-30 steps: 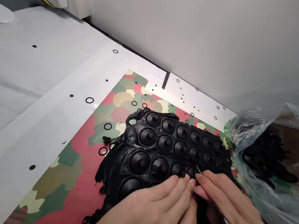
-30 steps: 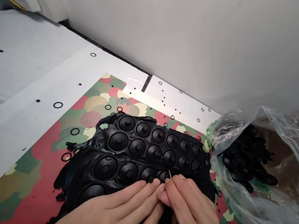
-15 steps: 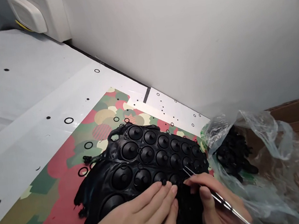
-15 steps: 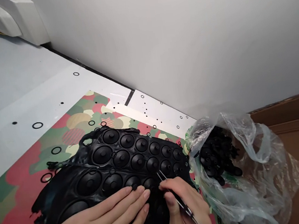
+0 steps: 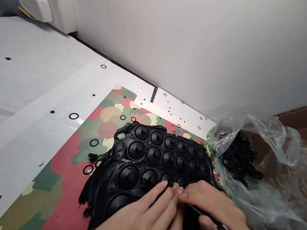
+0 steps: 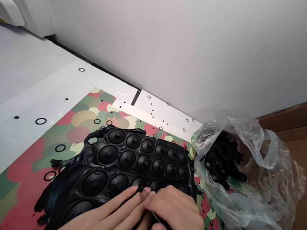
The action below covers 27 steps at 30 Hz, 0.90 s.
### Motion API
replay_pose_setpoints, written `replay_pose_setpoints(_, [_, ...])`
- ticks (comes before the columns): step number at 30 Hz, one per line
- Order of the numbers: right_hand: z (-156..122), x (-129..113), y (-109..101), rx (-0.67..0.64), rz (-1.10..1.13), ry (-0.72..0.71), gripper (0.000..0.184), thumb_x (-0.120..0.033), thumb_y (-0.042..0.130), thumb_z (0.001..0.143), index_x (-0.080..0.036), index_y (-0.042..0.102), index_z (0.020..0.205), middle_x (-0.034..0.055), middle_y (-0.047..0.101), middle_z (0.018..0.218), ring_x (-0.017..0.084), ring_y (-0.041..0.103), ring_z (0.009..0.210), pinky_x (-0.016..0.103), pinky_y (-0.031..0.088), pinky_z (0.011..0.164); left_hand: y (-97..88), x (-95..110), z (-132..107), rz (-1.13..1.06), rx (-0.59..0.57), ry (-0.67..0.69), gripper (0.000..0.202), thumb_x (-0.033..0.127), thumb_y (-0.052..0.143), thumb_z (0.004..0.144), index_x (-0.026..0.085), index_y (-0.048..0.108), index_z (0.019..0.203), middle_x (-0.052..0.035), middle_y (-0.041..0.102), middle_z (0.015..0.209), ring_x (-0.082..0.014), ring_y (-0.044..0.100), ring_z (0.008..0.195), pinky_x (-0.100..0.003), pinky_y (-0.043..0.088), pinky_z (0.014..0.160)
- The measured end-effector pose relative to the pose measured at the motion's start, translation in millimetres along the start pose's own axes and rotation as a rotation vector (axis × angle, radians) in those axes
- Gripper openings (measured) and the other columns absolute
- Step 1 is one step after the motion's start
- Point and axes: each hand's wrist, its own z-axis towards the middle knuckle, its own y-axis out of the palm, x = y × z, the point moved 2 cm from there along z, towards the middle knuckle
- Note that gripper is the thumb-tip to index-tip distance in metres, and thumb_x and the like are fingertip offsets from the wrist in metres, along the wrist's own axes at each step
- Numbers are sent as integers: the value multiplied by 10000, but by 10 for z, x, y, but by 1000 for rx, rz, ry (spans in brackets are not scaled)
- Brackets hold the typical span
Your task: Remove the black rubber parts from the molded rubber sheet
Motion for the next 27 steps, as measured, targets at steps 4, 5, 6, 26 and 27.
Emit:
replay_pose_setpoints(4, [23, 26, 10, -10, 91, 128, 337, -385, 523, 1212, -222, 804, 1123, 65, 843, 889, 209, 812, 747, 298, 651, 672, -20, 12, 5, 7, -4, -12, 462, 385, 561, 1118, 148, 766, 1457, -97, 767, 1511, -275, 681, 1425, -402, 424, 1312])
replay_pose_setpoints(5, [22, 27, 12, -4, 98, 145, 330, -385, 528, 1210, -226, 801, 1114, 59, 840, 891, 203, 803, 748, 292, 639, 669, -25, 14, 5, -3, -8, -18, 464, 388, 563, 1118, 145, 766, 1457, -100, 768, 1509, -277, 684, 1421, -404, 420, 1314])
replay_pose_setpoints(6, [19, 26, 14, -1, 104, 153, 325, -384, 530, 1208, -229, 798, 1109, 54, 836, 894, 199, 795, 747, 290, 628, 665, -29, 18, 6, -15, -12, -21, 463, 389, 568, 1116, 144, 769, 1454, -104, 770, 1506, -278, 689, 1416, -406, 418, 1316])
replay_pose_setpoints(26, [-45, 44, 46, -26, 157, 210, 284, -326, 519, 1209, -239, 778, 1130, 29, 794, 925, 175, 757, 809, 283, 592, 717, -61, 26, 0, -56, -5, -33, 474, 371, 575, 1096, 120, 761, 1453, -120, 782, 1476, -293, 695, 1399, -418, 414, 1319])
replay_pose_setpoints(27, [-36, 34, 42, -25, 141, 201, 281, -313, 518, 1210, -236, 771, 1117, 25, 790, 919, 168, 752, 800, 277, 590, 714, -62, 21, 3, -52, -10, -29, 473, 368, 569, 1099, 117, 760, 1453, -120, 781, 1478, -295, 693, 1401, -423, 409, 1323])
